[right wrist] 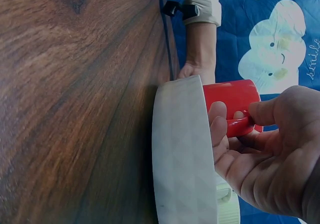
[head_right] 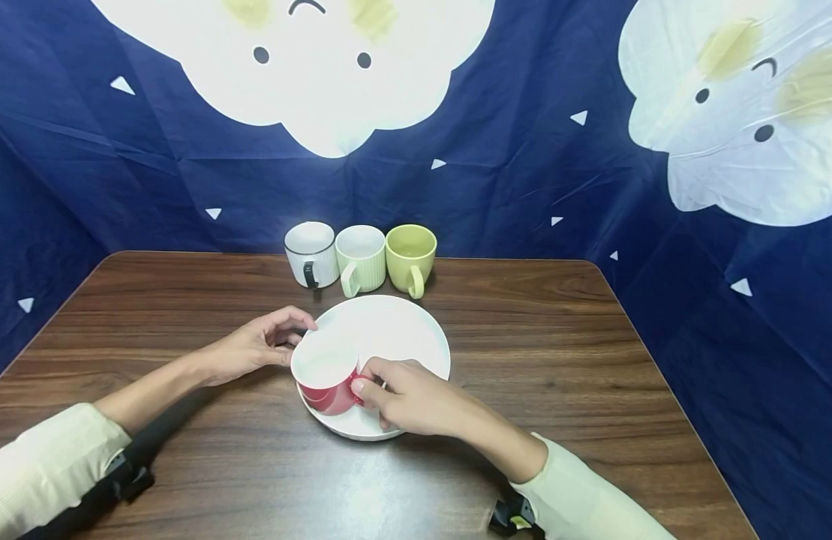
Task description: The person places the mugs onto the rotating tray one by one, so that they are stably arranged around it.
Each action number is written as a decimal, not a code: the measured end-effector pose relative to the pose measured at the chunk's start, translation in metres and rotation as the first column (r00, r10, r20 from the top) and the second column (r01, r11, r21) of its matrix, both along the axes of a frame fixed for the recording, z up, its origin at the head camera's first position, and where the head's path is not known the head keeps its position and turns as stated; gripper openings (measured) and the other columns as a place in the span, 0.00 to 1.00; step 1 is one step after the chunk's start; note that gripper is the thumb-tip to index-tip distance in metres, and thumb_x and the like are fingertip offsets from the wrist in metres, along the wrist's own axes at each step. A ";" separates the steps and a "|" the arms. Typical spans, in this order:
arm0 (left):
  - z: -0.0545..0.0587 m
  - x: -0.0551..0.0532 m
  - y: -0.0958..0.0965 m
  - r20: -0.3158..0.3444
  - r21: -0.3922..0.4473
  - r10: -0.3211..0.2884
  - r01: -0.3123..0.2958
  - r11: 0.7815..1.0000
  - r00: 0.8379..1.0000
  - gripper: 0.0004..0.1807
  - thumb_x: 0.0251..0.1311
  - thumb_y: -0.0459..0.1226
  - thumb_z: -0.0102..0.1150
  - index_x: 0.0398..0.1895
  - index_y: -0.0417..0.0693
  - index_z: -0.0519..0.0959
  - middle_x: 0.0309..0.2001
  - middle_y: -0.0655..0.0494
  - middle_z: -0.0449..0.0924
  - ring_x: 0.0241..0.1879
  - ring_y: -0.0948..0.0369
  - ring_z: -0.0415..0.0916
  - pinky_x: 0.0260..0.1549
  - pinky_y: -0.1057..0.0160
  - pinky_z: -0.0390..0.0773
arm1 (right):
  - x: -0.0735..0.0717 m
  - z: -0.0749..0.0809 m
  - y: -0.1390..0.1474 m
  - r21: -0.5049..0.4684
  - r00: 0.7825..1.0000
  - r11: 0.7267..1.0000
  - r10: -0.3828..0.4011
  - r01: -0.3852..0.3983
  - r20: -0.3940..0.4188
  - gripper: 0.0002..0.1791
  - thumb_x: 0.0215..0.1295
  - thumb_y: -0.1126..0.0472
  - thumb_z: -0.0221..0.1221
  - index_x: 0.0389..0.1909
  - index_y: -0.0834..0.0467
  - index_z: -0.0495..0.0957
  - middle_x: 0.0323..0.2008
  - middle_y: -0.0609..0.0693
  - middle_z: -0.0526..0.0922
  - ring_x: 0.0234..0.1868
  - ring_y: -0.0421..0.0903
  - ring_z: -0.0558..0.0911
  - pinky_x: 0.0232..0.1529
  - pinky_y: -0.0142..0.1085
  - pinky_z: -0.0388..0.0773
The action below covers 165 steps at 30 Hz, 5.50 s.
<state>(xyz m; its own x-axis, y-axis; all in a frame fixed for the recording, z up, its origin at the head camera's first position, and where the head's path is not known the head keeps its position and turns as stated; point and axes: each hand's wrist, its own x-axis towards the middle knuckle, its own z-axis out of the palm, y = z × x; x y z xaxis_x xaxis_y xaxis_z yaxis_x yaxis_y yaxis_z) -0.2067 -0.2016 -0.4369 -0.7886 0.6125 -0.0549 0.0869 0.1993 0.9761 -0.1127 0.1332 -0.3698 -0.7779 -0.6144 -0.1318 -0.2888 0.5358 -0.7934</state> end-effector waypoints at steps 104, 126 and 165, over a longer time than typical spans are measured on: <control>0.002 0.003 0.002 0.032 -0.038 0.031 -0.030 0.999 0.999 0.33 0.69 0.32 0.77 0.73 0.40 0.72 0.68 0.39 0.79 0.54 0.57 0.81 0.56 0.67 0.83 | -0.088 -0.016 0.061 -0.363 0.843 0.771 -0.403 0.522 0.357 0.10 0.85 0.63 0.57 0.54 0.68 0.76 0.41 0.51 0.84 0.32 0.39 0.84 0.36 0.31 0.87; 0.003 0.004 0.000 0.038 -0.056 0.031 -0.029 0.998 0.999 0.33 0.70 0.34 0.77 0.74 0.41 0.72 0.65 0.42 0.76 0.55 0.56 0.81 0.57 0.65 0.81 | -0.107 -0.018 0.064 -0.385 0.811 0.725 -0.425 0.571 0.402 0.07 0.85 0.63 0.57 0.54 0.63 0.76 0.42 0.48 0.83 0.31 0.38 0.82 0.34 0.28 0.85; 0.005 0.004 0.001 0.050 -0.054 0.033 -0.030 0.998 0.998 0.34 0.70 0.32 0.77 0.74 0.41 0.72 0.66 0.45 0.76 0.55 0.57 0.81 0.56 0.66 0.82 | -0.142 -0.033 0.045 -0.343 0.873 0.813 -0.373 0.470 0.313 0.13 0.90 0.52 0.57 0.48 0.57 0.83 0.41 0.42 0.86 0.29 0.40 0.71 0.29 0.30 0.67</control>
